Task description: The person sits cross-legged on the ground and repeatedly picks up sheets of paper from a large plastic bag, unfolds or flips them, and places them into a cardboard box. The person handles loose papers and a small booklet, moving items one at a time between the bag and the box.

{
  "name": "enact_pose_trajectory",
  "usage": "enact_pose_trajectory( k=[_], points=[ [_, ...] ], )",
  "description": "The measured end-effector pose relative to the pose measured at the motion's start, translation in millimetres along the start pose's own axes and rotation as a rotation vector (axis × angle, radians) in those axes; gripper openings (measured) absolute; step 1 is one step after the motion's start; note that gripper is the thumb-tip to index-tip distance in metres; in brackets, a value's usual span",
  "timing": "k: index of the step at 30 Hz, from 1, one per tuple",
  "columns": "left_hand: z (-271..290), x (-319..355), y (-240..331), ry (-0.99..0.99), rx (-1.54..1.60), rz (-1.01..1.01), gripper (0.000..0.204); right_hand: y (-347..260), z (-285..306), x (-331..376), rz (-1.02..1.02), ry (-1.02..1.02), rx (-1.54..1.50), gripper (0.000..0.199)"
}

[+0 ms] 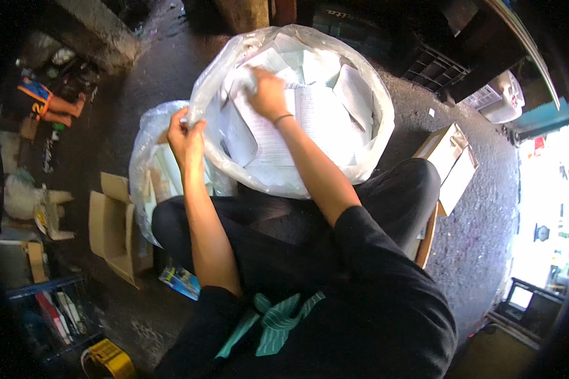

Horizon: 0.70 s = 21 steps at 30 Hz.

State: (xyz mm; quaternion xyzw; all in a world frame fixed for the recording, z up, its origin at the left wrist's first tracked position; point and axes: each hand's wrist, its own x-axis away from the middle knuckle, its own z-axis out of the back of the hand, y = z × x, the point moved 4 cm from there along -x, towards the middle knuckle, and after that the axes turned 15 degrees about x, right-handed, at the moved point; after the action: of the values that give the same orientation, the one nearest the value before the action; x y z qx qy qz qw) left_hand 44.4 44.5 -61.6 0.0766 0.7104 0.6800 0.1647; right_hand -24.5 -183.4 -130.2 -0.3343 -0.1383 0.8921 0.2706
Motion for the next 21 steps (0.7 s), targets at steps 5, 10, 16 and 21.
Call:
enact_pose_trajectory(
  k=[5,10,16,21],
  points=[
    [-21,10,0,0.063,0.002,-0.219,0.041,56,56,81,0.007,-0.069,0.599,0.067],
    [-58,50,82,0.132,-0.317,-0.341,0.038,20,57,113,0.018,-0.288,0.843,0.065],
    [48,95,146,0.314,-0.023,-0.744,0.019,37,117,104,0.145,-0.138,0.578,0.074],
    [154,89,-51,0.070,-0.685,-0.288,0.036,58,203,114,0.084,-0.042,0.673,0.081]
  ],
)
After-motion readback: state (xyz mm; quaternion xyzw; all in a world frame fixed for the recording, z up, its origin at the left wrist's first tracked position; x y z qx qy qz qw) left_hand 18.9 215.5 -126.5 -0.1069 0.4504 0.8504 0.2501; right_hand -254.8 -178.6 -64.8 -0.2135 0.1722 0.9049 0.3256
